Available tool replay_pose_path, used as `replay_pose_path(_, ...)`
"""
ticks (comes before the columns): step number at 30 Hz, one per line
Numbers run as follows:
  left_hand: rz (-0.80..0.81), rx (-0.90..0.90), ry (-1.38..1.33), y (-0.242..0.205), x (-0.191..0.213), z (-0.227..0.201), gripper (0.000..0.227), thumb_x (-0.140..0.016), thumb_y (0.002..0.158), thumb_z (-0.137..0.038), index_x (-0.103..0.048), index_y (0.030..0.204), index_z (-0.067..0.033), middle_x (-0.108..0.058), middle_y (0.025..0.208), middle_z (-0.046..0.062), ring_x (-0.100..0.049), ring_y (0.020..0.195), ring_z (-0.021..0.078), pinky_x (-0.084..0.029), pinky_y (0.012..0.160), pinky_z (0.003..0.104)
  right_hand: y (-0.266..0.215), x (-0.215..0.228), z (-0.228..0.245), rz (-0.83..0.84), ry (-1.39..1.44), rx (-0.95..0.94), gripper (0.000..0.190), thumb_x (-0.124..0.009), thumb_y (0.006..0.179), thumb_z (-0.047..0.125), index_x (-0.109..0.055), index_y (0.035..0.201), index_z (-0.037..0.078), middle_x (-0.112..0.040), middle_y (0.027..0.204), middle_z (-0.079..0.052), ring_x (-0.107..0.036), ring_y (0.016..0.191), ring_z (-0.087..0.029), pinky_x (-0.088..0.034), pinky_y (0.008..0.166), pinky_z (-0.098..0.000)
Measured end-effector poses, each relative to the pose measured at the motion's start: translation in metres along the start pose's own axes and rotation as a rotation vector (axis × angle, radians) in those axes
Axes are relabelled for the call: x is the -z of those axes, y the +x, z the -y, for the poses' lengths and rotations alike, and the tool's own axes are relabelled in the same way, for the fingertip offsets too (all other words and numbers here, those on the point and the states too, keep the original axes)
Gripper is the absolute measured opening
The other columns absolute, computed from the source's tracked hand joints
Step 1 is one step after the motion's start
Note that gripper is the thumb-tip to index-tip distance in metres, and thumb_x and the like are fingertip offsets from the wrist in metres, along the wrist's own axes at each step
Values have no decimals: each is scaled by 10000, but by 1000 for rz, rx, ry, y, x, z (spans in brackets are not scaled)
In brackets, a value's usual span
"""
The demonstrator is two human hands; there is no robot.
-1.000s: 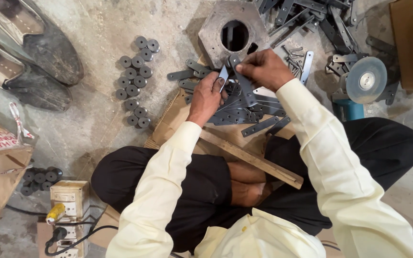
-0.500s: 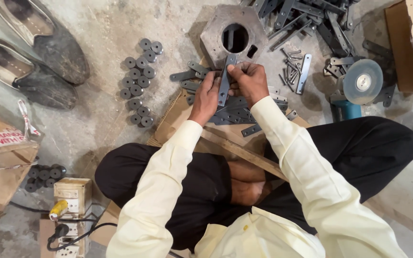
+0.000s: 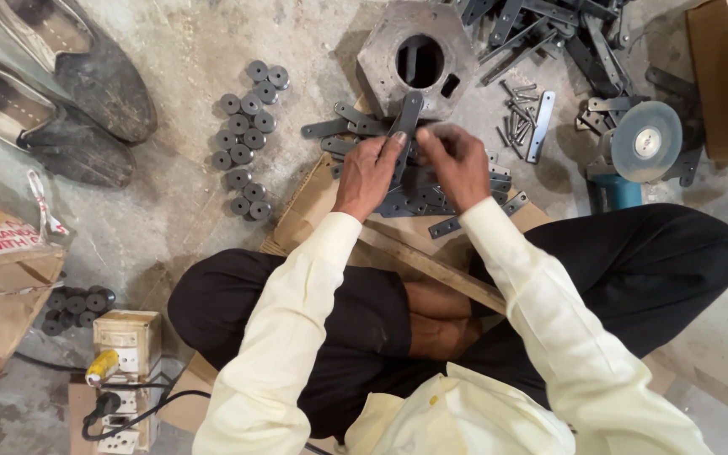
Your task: The person is assembling metal components using a hammer and then finishing them with an angle grinder.
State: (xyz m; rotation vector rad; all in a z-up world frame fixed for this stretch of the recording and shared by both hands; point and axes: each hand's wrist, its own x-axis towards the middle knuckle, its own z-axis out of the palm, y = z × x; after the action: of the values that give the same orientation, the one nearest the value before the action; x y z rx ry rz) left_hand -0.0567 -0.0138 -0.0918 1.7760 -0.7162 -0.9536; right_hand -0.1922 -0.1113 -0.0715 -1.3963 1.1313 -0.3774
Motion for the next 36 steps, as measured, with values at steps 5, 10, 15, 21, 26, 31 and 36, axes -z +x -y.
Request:
replay_pose_path(5,-76,-78,54,3,-6,11,449,-583,1003,-396,-651,845,18,-625,739,219,-584,679,380,-462,678,464,-72,-5,3,223,-506,58,391,-773,861,286,-685,1139,26,-753,956,-142,-726,786,-260,-581,678,-376)
replay_pose_path(10,-151,-198,107,2,-3,3,497,-628,1004,-383,-579,770,52,-605,767,247,-558,710,407,-440,699,492,-111,-15,-32,389,-951,229,536,-817,741,282,-627,1187,55,-675,1065,-249,-684,922,-452,-548,755,-520)
replay_pose_path(15,-153,-180,104,0,2,-3,480,-667,976,-359,-572,743,50,-583,743,237,-557,694,397,-433,682,499,-117,12,12,410,-1073,102,502,-754,796,286,-600,1232,92,-702,1118,-202,-711,925,-414,-567,778,-502)
replay_pose_path(21,-193,-217,92,3,-1,2,458,-701,951,-363,-626,737,34,-601,747,235,-580,715,405,-451,716,497,-110,99,68,313,-1142,-75,630,-764,845,373,-554,1369,93,-738,909,-242,-722,888,-393,-560,796,-471)
replay_pose_path(26,-202,-204,132,1,-2,1,440,-714,942,-369,-646,750,20,-614,768,233,-592,737,415,-456,710,495,-116,92,122,233,-464,6,419,-588,978,231,-561,1335,13,-719,839,-104,-668,684,-180,-546,620,-334)
replay_pose_path(31,-198,-179,167,3,-2,-2,454,-716,936,-374,-632,733,24,-606,752,233,-593,733,419,-453,706,493,-85,58,93,10,-230,222,443,-513,1093,257,-491,1426,-33,-633,846,-104,-586,614,-129,-489,528,-302)
replay_pose_path(36,-200,-207,111,5,-2,5,429,-694,953,-360,-643,794,35,-620,792,250,-599,754,439,-459,708,486,-56,48,78,111,-662,91,322,-488,1097,285,-526,1188,-21,-636,637,-121,-625,509,-180,-517,468,-352)
